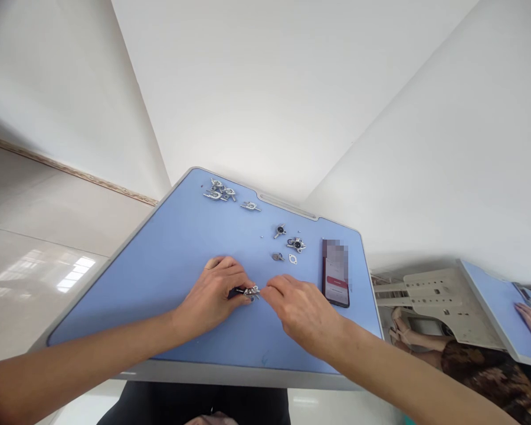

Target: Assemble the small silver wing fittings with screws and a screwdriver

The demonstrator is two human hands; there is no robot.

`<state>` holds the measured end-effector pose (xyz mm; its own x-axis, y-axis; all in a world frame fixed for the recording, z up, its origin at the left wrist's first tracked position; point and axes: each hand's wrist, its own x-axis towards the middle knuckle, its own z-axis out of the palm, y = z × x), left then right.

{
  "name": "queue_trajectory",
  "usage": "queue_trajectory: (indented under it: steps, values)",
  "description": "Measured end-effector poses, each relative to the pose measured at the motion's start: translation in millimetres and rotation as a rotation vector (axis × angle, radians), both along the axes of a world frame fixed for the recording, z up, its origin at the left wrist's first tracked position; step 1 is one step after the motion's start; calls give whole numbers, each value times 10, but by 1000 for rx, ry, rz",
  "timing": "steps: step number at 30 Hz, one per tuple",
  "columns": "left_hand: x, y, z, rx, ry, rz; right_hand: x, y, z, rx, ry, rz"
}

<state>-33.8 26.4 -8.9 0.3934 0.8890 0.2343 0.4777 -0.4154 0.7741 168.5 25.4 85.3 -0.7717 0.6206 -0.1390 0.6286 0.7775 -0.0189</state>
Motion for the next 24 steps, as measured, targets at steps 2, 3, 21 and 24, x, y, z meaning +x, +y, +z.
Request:
queue_trajectory:
  steps: [2,3,21,24]
  values:
    - [1,2,-1,-4,-3,-1,-3,4,9,3,-4,0]
    - [1,3,-2,-6,-5,-1,-7,6,11,2,-9,0]
    - [5,4,-21,34,-19,3,-49,23,37,-28,-85,14]
    - [1,4,-18,23,-11,4,-52,25,32,-25,-103,17]
